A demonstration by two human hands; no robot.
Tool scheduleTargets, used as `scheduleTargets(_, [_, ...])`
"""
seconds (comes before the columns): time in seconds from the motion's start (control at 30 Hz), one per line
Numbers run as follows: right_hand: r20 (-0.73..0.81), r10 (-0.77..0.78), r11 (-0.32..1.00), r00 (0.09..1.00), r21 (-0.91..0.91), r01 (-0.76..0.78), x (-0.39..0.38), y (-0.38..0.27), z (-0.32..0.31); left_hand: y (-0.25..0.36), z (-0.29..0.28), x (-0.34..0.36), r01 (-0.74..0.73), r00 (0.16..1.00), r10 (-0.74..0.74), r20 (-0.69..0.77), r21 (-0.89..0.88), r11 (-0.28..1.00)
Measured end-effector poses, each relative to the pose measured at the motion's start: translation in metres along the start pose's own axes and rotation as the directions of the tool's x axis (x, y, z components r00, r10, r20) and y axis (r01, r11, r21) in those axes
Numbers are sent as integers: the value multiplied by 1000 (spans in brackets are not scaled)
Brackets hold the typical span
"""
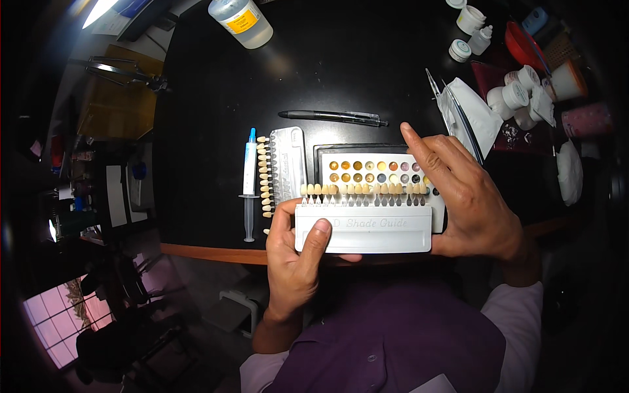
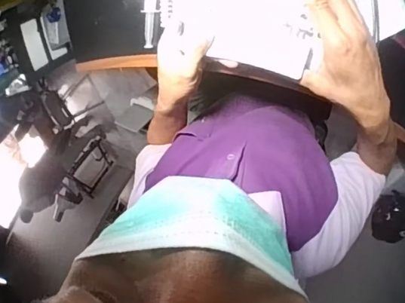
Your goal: The person operates a dental porcelain furnace by pressing buttons on the control panel and then moves to a laboratory bench where they use tweezers and a tissue to compare a dental crown against various teeth on multiple shade guide tools.
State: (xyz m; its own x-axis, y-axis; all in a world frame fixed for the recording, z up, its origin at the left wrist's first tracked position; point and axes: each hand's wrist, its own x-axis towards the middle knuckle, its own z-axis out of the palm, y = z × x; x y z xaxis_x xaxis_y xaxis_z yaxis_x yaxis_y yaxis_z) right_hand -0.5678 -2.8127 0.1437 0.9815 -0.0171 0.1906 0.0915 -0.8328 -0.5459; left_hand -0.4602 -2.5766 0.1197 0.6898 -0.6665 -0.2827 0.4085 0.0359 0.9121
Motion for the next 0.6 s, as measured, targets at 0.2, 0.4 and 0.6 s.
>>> scheduleTargets(0.2, [9,0,1000,1000,-28,0,-2,0,0,-2,-5,-1,-50,999,50,15,13,999])
scheduleTargets(0.4, [-1,-22,999,1000,-30,22,0,-4,1,2,-5,7,-74,997,74,3,-9,997])
scheduleTargets(0.6, [-2,-25,999,1000,-26,25,0,-3,1,4,-3,9,-60,998,59,-9,-28,998])
